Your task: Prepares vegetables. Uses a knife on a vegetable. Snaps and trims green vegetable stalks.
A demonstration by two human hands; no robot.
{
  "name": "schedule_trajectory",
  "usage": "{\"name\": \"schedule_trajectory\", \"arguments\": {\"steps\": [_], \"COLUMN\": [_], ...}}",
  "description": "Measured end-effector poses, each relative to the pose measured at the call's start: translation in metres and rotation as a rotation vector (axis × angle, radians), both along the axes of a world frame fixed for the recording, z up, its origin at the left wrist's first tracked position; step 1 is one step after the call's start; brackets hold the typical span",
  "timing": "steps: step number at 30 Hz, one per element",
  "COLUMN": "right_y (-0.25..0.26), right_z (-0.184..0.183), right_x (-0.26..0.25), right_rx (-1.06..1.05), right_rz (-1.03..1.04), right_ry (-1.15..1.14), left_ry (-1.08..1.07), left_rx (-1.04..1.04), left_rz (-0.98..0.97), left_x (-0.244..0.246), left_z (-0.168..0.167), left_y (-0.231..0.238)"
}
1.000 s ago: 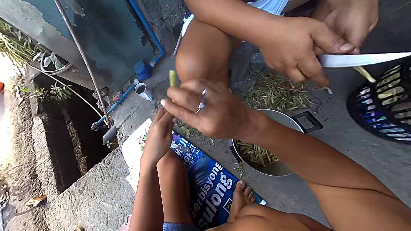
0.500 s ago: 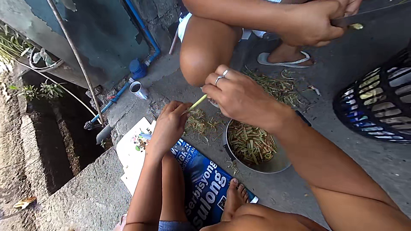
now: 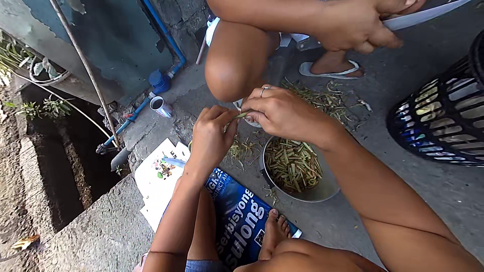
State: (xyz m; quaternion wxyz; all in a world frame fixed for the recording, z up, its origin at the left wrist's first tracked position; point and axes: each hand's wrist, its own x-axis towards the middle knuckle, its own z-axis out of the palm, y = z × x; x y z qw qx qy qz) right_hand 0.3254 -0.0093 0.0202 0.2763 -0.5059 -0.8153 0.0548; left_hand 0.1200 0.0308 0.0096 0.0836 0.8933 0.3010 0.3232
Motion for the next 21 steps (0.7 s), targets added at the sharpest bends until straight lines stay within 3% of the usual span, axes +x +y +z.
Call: {"name": "schedule_trajectory", "arguments": {"steps": [11, 21], "right_y": [0.0, 0.005], "right_z": [-0.007, -0.016], "right_x": [-0.015, -0.024], "right_rx": [0.029, -0.178], "right_rz": [-0.085, -0.081], "right_ry": [0.025, 0.835], "left_ry": [0.04, -0.286], "left_rx": [0.124, 0.057], "left_rz": [0.049, 0.072], "left_x": [0.006, 0.003], "left_z": [-0.005, -0.017], "left_y": [-0.003, -0.006]}}
